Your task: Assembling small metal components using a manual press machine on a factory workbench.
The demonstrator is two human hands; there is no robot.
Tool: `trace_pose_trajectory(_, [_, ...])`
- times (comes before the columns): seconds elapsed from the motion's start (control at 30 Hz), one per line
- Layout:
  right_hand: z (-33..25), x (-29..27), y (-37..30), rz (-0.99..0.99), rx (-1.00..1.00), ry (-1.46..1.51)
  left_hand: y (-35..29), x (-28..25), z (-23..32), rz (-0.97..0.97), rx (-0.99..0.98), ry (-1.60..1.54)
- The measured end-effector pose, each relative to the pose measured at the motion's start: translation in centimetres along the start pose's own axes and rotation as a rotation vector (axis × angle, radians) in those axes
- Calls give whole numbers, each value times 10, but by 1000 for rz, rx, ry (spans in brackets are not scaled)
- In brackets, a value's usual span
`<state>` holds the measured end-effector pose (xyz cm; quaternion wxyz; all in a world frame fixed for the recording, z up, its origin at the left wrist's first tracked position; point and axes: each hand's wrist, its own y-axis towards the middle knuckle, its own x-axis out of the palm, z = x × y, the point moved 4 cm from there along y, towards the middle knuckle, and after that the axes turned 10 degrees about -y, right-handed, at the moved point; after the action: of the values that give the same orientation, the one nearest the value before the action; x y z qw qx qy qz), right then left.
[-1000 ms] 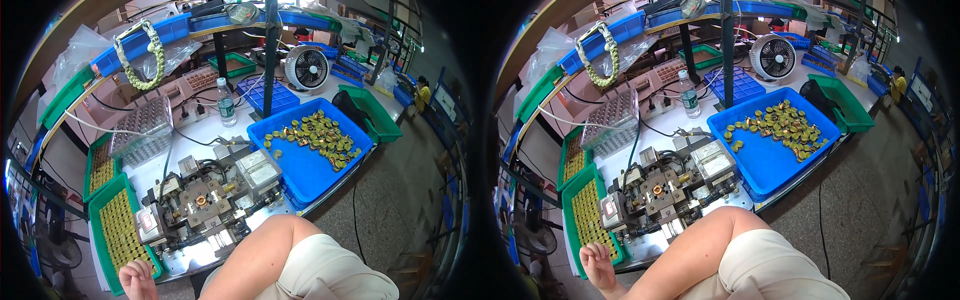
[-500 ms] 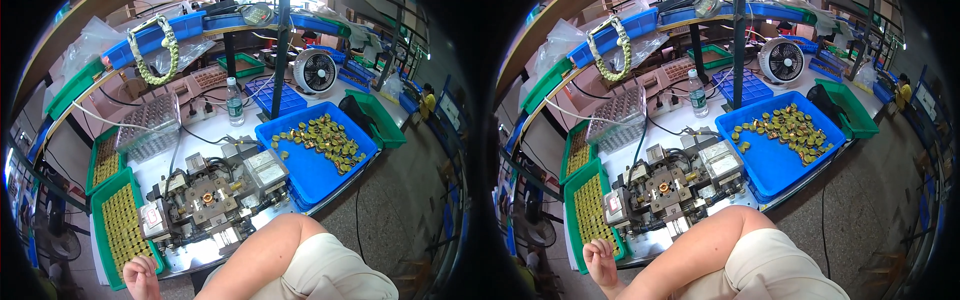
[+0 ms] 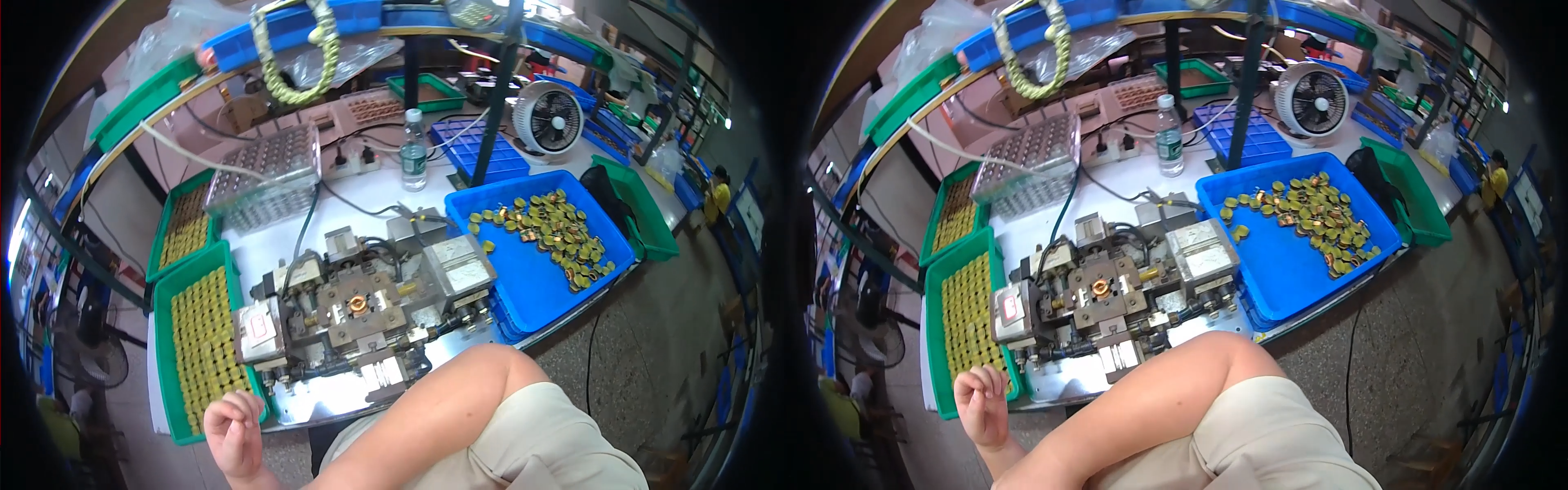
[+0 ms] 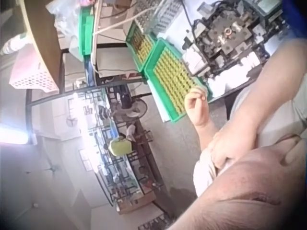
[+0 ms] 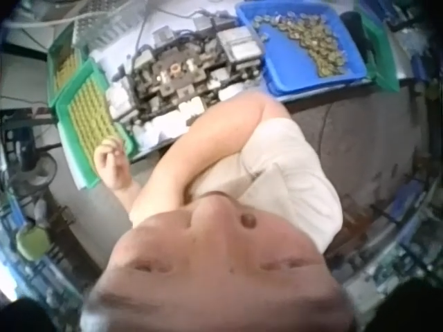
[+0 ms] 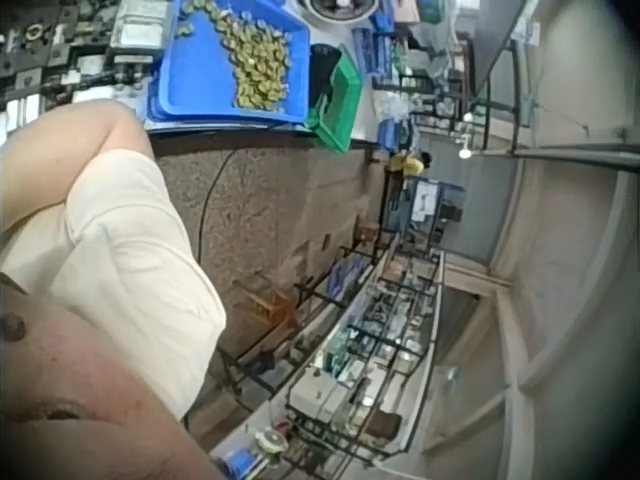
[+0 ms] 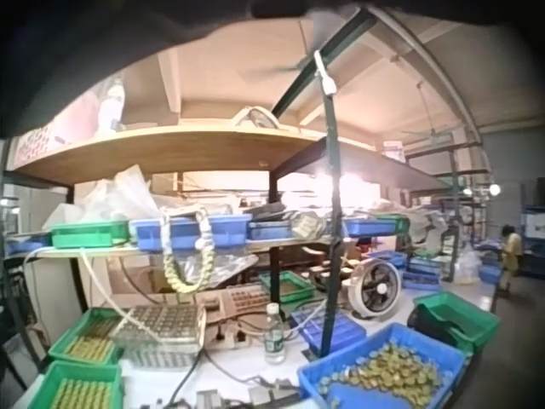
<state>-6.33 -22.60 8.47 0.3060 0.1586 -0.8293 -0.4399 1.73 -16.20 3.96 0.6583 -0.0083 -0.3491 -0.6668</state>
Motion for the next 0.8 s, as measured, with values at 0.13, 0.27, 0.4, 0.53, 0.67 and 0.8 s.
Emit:
trace_pose_trajectory(0.13, [-3, 0, -4, 69, -3, 197, 4, 3, -2, 12, -11, 36])
trace_pose_trajectory(0.27, [14, 7, -15, 138, -11, 367, -1, -4, -1, 41, -23, 24])
trace_pose_trajectory(0.4, [15, 4, -19, 197, -33, 489, -1, -9, 2, 50, -40, 51])
trace_pose_trajectory(0.53, [3, -4, -21, 254, -55, 598, 1, -15, 8, 44, -60, 80])
trace_pose_trajectory(0.67, [-16, -9, -26, 312, -90, 679, 5, -11, 9, 11, -85, 110])
trace_pose_trajectory(0.8, [-50, -17, -32, 408, 50, 651, 16, 2, 13, -67, -127, 171])
